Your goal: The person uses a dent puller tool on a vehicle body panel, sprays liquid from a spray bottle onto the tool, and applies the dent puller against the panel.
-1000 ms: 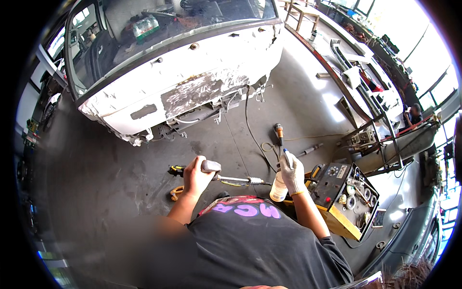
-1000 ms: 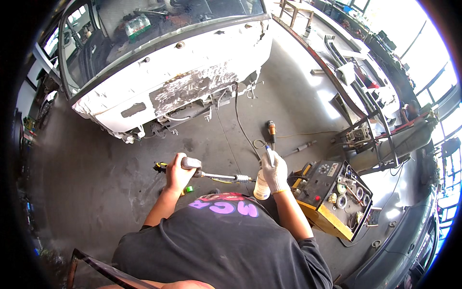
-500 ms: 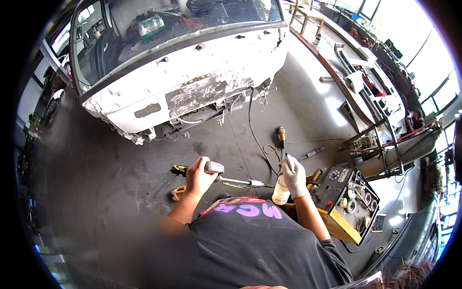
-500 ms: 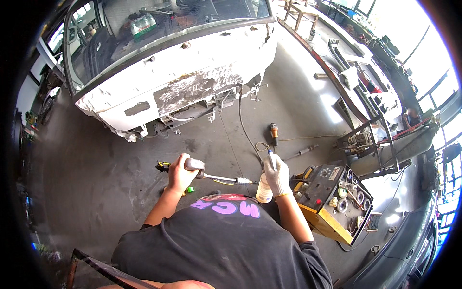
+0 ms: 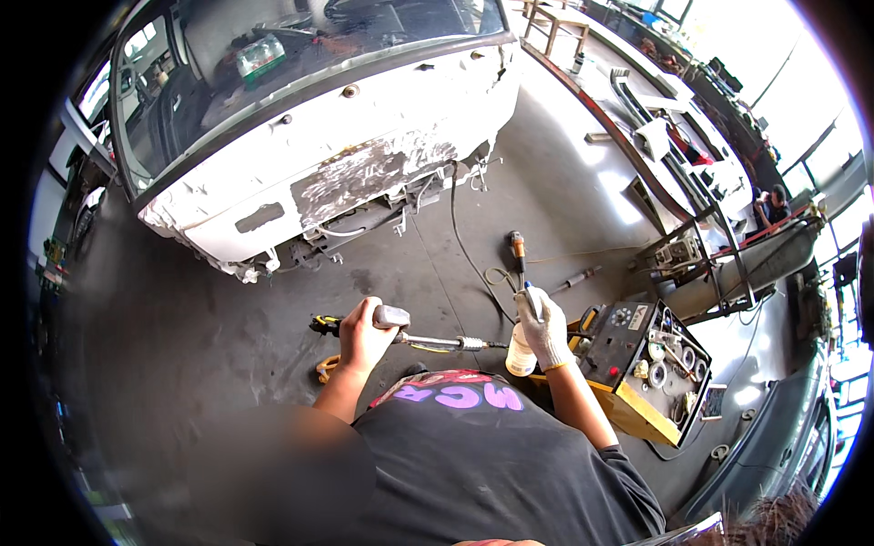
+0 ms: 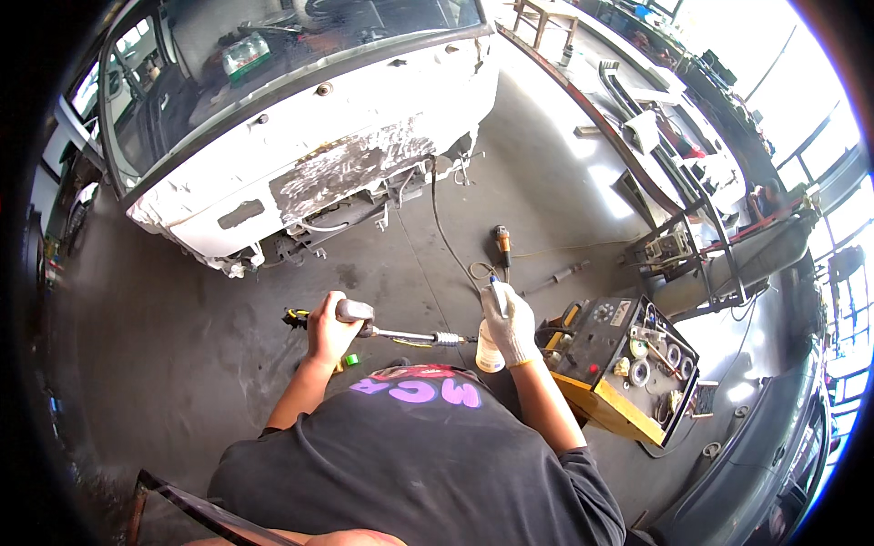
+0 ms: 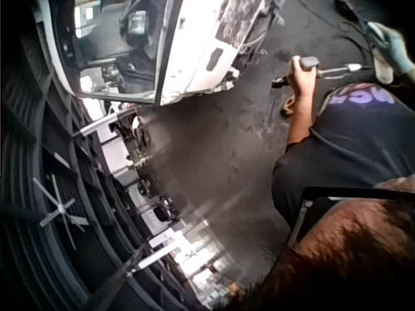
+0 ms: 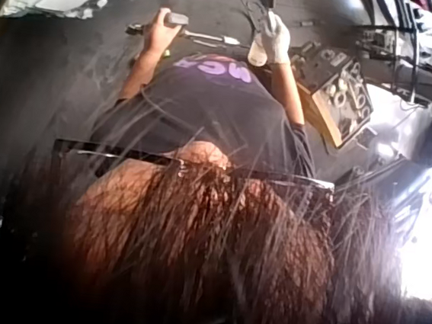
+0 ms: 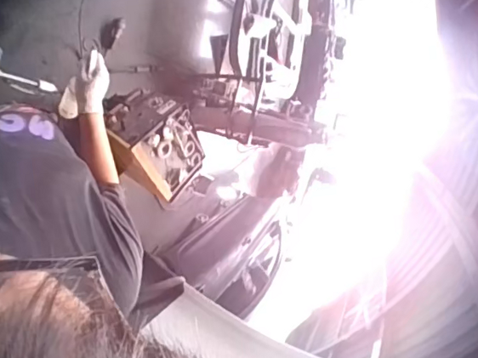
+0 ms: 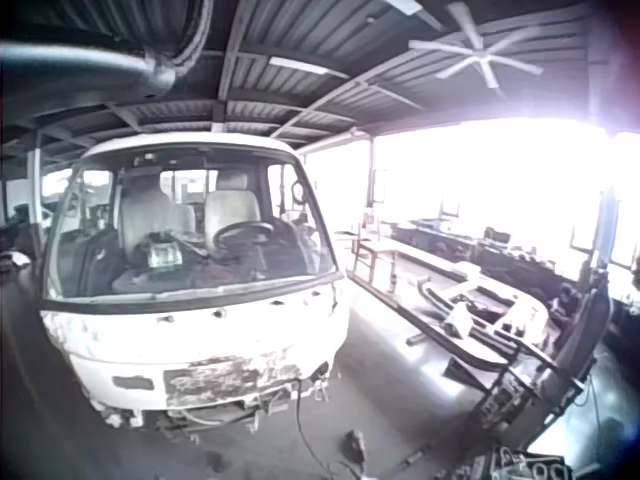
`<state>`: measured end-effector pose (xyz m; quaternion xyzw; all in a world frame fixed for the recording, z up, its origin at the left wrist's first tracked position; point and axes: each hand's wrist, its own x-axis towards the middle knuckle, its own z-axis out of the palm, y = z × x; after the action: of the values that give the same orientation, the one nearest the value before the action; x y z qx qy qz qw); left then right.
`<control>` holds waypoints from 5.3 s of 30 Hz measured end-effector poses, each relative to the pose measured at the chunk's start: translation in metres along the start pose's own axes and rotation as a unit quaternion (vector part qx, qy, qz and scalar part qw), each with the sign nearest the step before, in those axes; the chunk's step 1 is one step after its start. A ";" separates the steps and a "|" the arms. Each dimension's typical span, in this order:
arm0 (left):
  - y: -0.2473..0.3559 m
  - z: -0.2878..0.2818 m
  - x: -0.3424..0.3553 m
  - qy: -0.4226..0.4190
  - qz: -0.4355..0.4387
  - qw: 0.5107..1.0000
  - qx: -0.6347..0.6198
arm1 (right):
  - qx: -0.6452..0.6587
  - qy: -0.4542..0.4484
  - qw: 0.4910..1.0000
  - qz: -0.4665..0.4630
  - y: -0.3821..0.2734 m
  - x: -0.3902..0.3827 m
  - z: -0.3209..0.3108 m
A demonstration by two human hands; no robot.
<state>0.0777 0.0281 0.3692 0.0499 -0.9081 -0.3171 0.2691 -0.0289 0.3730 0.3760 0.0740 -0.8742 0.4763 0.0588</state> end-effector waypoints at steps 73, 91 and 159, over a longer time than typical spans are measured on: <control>0.029 0.062 0.047 -0.076 0.028 0.993 -0.088 | 0.048 0.283 0.829 0.481 0.165 -0.274 -0.105; -0.098 -0.022 0.061 0.117 -0.323 0.812 -0.471 | 0.716 0.151 0.661 0.165 -0.080 0.045 -0.007; -0.148 0.161 -0.154 0.009 -0.690 0.233 -0.686 | 0.440 -0.635 0.531 0.349 -0.039 0.143 0.463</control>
<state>0.1129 0.0388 0.1047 0.4562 0.0424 -0.8816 -0.1133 -0.1767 -0.0478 0.1831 0.0626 -0.3180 0.6110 -0.7223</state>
